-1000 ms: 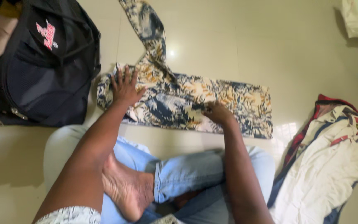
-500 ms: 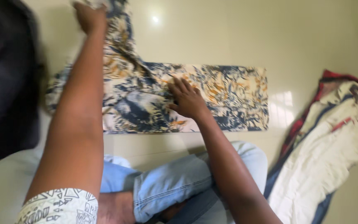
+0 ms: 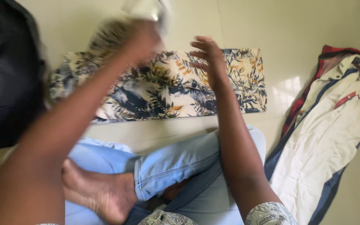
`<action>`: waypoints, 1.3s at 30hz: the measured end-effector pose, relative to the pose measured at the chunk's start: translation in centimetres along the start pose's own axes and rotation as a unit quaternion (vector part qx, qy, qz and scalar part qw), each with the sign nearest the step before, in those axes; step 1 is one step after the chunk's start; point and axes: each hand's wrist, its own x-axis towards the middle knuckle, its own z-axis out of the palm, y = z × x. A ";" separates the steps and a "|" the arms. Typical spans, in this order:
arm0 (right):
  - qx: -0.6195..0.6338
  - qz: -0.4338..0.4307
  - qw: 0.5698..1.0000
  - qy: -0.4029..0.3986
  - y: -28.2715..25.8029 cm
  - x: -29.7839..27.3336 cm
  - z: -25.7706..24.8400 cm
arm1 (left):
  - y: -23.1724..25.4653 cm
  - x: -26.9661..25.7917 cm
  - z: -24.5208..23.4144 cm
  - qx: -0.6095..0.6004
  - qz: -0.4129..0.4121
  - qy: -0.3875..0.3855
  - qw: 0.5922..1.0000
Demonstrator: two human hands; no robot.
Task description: The person spreads out a long-sleeved shirt on the floor, buttons the front, and folds the shirt by tucking the sleeves and sides before placing it into a black bag.
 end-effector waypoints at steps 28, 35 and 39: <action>-0.646 -0.236 0.706 -0.166 -7.2 -18.0 7.5 | 5.2 -17.4 6.6 -0.023 -0.159 -0.011 0.987; -0.363 -0.323 0.754 -0.441 -16.4 -27.2 10.0 | -4.1 -17.6 9.6 -0.166 -0.288 0.011 0.943; -0.133 -0.345 0.851 -0.373 -15.7 -23.2 3.8 | -4.4 -19.6 6.7 -0.055 -0.066 0.080 0.993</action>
